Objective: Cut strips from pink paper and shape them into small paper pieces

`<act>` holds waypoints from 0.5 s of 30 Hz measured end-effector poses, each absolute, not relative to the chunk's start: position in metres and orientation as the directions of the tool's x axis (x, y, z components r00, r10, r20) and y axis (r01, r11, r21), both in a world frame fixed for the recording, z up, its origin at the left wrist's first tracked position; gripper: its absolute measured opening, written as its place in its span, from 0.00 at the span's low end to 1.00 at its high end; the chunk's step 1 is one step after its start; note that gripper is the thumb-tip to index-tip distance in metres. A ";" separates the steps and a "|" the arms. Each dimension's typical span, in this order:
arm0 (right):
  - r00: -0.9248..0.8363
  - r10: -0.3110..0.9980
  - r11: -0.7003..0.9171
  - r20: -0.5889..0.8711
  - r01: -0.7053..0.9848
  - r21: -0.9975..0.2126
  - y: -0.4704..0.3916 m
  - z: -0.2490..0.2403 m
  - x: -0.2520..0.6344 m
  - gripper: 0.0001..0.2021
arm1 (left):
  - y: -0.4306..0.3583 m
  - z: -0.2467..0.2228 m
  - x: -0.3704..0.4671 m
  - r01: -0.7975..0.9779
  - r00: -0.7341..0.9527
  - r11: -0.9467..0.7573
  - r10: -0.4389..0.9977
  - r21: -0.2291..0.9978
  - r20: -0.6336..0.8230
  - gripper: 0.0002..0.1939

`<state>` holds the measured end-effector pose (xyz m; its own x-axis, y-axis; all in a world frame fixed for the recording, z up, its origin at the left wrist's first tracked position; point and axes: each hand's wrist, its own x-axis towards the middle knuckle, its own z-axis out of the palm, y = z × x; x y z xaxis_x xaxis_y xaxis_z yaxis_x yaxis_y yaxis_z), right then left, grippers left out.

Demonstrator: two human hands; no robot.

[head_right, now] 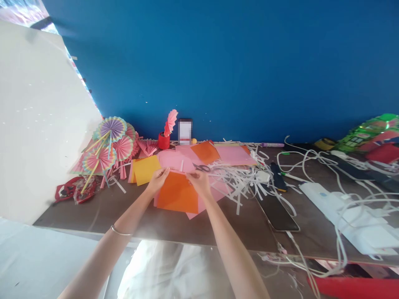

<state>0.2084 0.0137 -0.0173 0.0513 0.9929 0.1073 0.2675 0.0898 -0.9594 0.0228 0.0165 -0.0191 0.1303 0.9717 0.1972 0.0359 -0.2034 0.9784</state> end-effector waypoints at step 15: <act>0.089 0.991 0.070 0.100 0.295 -0.953 0.010 -0.009 0.206 0.15 | 0.017 -0.022 0.022 -0.069 0.172 -0.117 0.977 0.991 0.127 0.21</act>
<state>0.2062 0.0102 -0.0095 0.0889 0.9910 0.1003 0.2952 0.0700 -0.9529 0.0217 0.0168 -0.0221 0.1722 0.9768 0.1270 -0.0694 -0.1165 0.9908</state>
